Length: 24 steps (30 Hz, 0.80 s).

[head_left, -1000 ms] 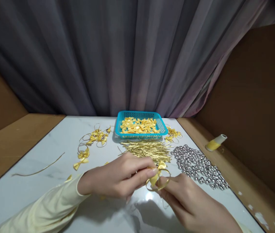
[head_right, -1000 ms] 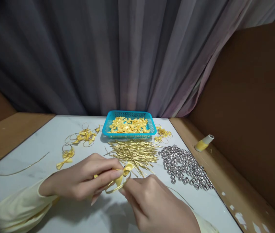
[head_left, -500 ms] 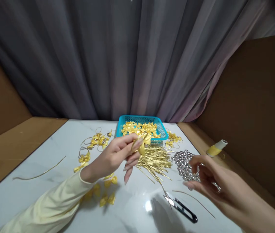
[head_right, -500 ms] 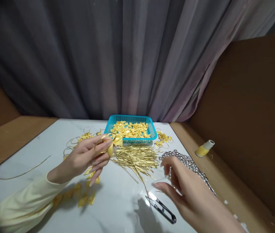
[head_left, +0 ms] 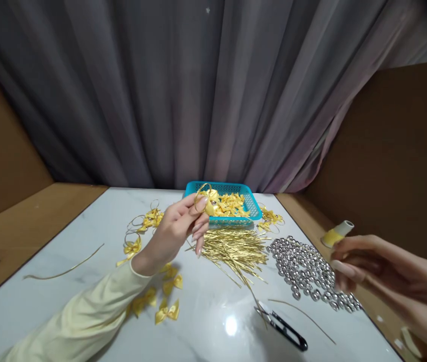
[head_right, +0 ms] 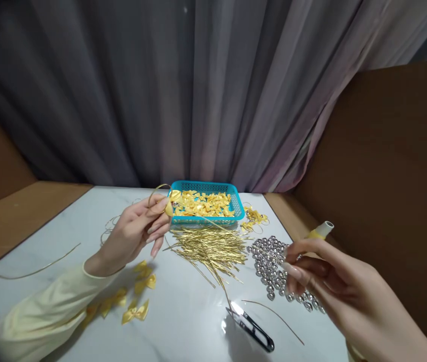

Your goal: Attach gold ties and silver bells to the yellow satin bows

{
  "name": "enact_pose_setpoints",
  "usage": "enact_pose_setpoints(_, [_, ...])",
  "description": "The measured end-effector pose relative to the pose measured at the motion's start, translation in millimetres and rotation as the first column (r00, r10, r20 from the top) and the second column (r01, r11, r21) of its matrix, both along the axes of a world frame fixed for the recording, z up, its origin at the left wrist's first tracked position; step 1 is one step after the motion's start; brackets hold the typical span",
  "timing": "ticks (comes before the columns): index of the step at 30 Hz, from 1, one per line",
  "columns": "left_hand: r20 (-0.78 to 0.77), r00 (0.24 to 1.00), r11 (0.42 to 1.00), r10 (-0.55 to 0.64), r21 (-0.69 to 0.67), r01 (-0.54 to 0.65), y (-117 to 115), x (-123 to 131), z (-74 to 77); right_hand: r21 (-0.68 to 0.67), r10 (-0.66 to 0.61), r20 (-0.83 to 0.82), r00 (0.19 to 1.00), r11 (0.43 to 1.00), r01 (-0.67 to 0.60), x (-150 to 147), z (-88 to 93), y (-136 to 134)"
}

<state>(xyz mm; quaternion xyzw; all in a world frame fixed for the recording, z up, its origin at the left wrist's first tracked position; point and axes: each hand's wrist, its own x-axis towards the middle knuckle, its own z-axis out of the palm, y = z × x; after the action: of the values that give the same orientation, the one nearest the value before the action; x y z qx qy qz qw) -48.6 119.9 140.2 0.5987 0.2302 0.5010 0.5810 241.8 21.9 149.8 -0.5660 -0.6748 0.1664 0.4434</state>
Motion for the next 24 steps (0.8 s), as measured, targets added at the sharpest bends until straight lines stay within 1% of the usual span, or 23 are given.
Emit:
enact_pose_setpoints(1, [-0.038, 0.999, 0.998, 0.034, 0.047, -0.032, 0, 0, -1.7, -0.076, 0.035, -0.045, 0.998, 0.996, -0.039, 5, -1.9, 2])
enact_pose_setpoints(2, [-0.080, 0.994, 0.993, 0.074, 0.102, -0.066, -1, 1, -3.4, -0.112, 0.008, -0.086, 0.996, 0.994, -0.018, 10, -2.9, 4])
enact_pose_setpoints(3, [-0.125, 0.985, 0.982, 0.120, 0.162, -0.099, -2, 2, -5.0, -0.131, -0.048, -0.124, 0.991, 0.991, 0.031, 15, -2.8, 6])
enact_pose_setpoints(5, [-0.203, 0.957, 0.951, 0.207, 0.273, -0.147, -4, 3, -7.6, -0.148, -0.198, -0.178, 0.964, 0.974, 0.173, 22, 0.6, 11])
enact_pose_setpoints(6, [-0.237, 0.940, 0.933, 0.244, 0.323, -0.160, -6, 3, -8.5, -0.173, -0.242, -0.202, 0.949, 0.963, 0.209, 23, 3.4, 14])
enact_pose_setpoints(9, [-0.295, 0.895, 0.871, 0.335, 0.460, -0.175, -9, 3, -9.8, -0.259, -0.288, -0.273, 0.918, 0.941, 0.218, 25, 10.4, 30])
enact_pose_setpoints(12, [-0.340, 0.847, 0.801, 0.409, 0.578, -0.155, -13, 1, -9.4, -0.338, -0.344, -0.327, 0.880, 0.912, 0.231, 27, 5.3, 52])
enact_pose_setpoints(13, [-0.349, 0.828, 0.769, 0.438, 0.623, -0.145, -15, 1, -9.1, -0.383, -0.342, -0.352, 0.871, 0.902, 0.200, 29, 0.3, 60])
enact_pose_setpoints(15, [-0.354, 0.793, 0.692, 0.496, 0.713, -0.115, -17, 2, -8.6, -0.419, -0.325, -0.456, 0.828, 0.900, 0.122, 31, -12.2, 74])
enact_pose_setpoints(17, [-0.325, 0.781, 0.609, 0.533, 0.788, -0.087, -19, 3, -8.9, -0.409, -0.301, -0.610, 0.733, 0.912, 0.034, 32, -24.2, 85])
enact_pose_setpoints(19, [-0.298, 0.784, 0.551, 0.544, 0.832, -0.066, -19, 5, -10.1, -0.395, -0.284, -0.679, 0.677, 0.919, -0.011, 29, -33.2, 93])
enact_pose_setpoints(21, [-0.290, 0.789, 0.529, 0.541, 0.847, -0.051, -19, 6, -12.0, -0.382, -0.261, -0.725, 0.638, 0.922, -0.057, 24, -39.2, 99])
enact_pose_setpoints(22, [-0.297, 0.792, 0.533, 0.534, 0.845, -0.043, -19, 6, -13.0, -0.374, -0.245, -0.753, 0.611, 0.923, -0.090, 22, -41.6, 102])
enact_pose_setpoints(24, [-0.320, 0.800, 0.559, 0.508, 0.829, -0.023, -19, 6, -14.6, -0.351, -0.214, -0.809, 0.547, 0.923, -0.158, 19, -45.7, 106])
